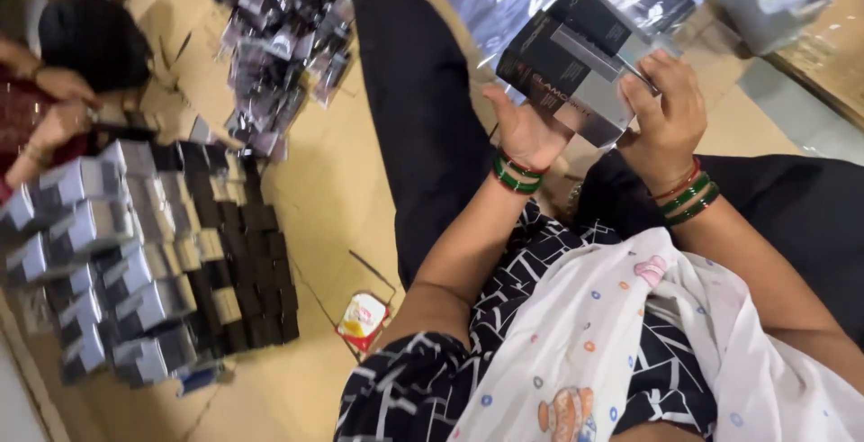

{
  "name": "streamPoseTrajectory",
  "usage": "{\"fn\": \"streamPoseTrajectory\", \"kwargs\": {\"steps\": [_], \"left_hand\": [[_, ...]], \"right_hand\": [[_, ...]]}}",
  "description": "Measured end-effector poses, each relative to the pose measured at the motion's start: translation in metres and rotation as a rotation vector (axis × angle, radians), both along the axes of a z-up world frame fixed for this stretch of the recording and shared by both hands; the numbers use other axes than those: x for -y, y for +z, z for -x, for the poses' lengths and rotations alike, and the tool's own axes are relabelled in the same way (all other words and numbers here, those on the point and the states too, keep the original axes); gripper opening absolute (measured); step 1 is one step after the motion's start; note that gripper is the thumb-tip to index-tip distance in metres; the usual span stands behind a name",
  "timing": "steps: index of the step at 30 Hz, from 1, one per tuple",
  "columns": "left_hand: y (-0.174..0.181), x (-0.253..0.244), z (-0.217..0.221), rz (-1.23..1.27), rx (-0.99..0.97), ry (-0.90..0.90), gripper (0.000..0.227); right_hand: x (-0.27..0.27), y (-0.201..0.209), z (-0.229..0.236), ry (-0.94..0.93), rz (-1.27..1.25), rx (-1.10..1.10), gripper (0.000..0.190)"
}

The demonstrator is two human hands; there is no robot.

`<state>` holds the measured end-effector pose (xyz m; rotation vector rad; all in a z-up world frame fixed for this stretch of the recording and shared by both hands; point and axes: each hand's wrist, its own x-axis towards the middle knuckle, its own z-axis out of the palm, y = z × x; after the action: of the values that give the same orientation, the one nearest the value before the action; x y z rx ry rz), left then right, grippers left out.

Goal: The person sits on the floor and packs small rectangular boxes into clear plastic bags. They place the boxes into the bags, fold the tops, and use a tape dispenser to seal them. The person handles the boxes and bags by hand, working in a repetitive cycle.

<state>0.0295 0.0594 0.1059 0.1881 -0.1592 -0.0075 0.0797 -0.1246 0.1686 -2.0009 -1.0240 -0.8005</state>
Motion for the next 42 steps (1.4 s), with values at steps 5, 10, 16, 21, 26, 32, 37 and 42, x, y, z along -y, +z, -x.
{"fn": "streamPoseTrajectory", "kwargs": {"steps": [5,10,16,21,26,32,37,42], "left_hand": [[-0.012,-0.002,0.003,0.022,-0.195,0.125,0.107],[-0.036,-0.011,-0.011,0.181,-0.054,0.194,0.093],[-0.037,-0.029,-0.009,0.044,-0.137,0.305,0.091],[-0.041,-0.033,-0.009,-0.042,-0.197,0.312,0.091],[-0.046,-0.028,-0.01,0.051,-0.189,0.239,0.09],[-0.048,-0.034,-0.006,0.058,-0.206,0.207,0.091],[-0.07,-0.04,-0.007,0.068,-0.234,0.273,0.088],[-0.071,-0.041,-0.002,-0.021,-0.382,0.312,0.087]], "right_hand": [[-0.006,-0.011,0.007,0.013,0.065,0.057,0.039],[-0.008,-0.013,0.011,0.09,0.099,0.054,0.045],[0.002,-0.009,0.005,0.181,-0.113,-0.149,0.07],[0.012,-0.03,-0.017,0.457,-0.607,-0.884,0.073],[0.005,-0.041,-0.018,0.536,-0.542,-1.169,0.07],[-0.008,-0.025,-0.01,0.502,-0.449,-1.205,0.082],[-0.014,-0.024,-0.005,0.503,-0.49,-1.231,0.091],[-0.022,-0.032,0.005,0.43,-0.464,-1.195,0.095]]}}
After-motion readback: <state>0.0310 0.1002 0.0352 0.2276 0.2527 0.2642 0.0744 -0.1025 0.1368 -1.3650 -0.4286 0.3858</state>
